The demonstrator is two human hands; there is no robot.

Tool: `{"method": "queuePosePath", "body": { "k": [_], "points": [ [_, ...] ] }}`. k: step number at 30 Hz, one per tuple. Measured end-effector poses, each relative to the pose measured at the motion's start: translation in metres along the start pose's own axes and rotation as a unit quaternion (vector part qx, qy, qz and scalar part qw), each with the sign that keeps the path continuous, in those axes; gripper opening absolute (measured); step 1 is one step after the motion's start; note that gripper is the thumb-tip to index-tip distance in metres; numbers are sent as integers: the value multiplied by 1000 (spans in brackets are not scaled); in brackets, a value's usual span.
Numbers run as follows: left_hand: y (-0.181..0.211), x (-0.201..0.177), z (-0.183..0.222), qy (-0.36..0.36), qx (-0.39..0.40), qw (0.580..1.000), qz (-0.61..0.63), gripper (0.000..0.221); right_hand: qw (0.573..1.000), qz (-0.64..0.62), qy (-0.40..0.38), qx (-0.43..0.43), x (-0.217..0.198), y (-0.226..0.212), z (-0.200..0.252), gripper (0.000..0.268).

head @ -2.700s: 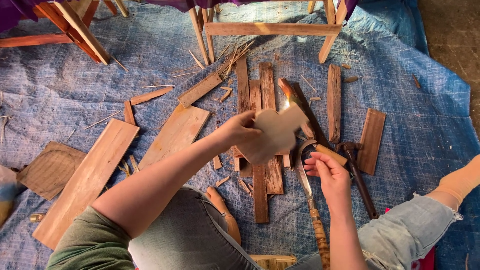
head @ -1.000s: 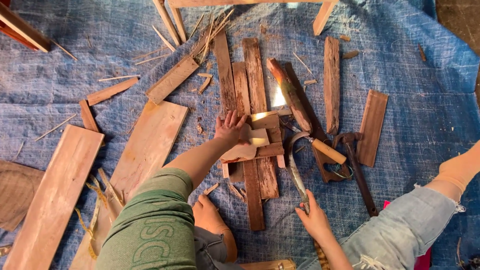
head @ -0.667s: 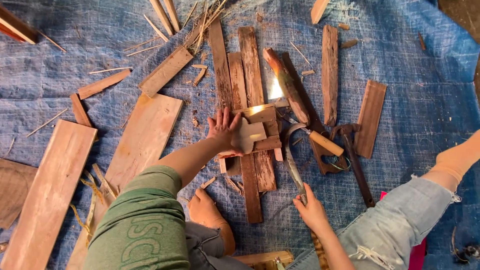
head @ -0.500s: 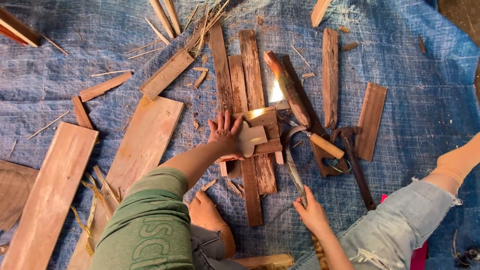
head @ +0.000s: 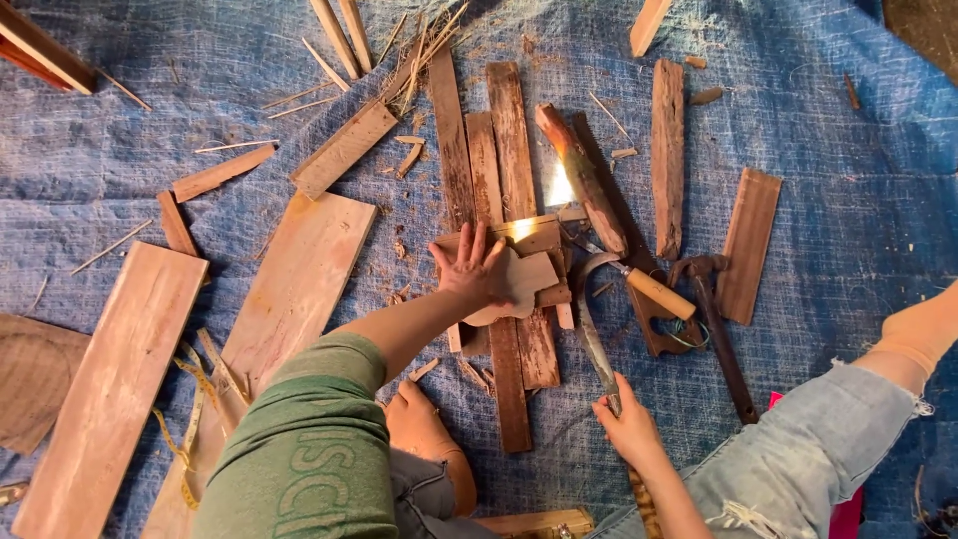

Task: Shaping a small wooden piece using a billhook and measuring it with a tape measure.

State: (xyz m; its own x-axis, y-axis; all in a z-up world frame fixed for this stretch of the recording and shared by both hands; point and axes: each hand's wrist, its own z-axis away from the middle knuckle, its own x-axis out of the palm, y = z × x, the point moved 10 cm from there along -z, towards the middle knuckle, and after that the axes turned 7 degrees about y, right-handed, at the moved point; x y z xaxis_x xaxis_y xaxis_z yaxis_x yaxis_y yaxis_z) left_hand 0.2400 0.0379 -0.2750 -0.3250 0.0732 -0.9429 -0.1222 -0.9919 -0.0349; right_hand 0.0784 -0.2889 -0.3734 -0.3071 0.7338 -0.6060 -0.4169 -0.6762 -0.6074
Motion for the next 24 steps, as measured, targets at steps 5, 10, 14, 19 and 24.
{"method": "queuePosePath", "body": {
  "k": [5,10,14,19,24],
  "points": [
    [-7,19,14,84,120,982,-116,157,1000,-15,-13,-4,0,-2,1,78],
    [4,47,17,105,152,981,-64,123,1000,4,-16,6,3,-1,-1,73],
    [1,38,3,175,146,974,1,119,991,120,12,-56,3,16,-8,72],
    [-5,40,16,113,151,981,-39,118,990,141,-7,-28,2,25,-1,72],
    [3,50,41,73,180,975,-109,105,992,122,-6,-14,0,24,2,72]
  ]
}}
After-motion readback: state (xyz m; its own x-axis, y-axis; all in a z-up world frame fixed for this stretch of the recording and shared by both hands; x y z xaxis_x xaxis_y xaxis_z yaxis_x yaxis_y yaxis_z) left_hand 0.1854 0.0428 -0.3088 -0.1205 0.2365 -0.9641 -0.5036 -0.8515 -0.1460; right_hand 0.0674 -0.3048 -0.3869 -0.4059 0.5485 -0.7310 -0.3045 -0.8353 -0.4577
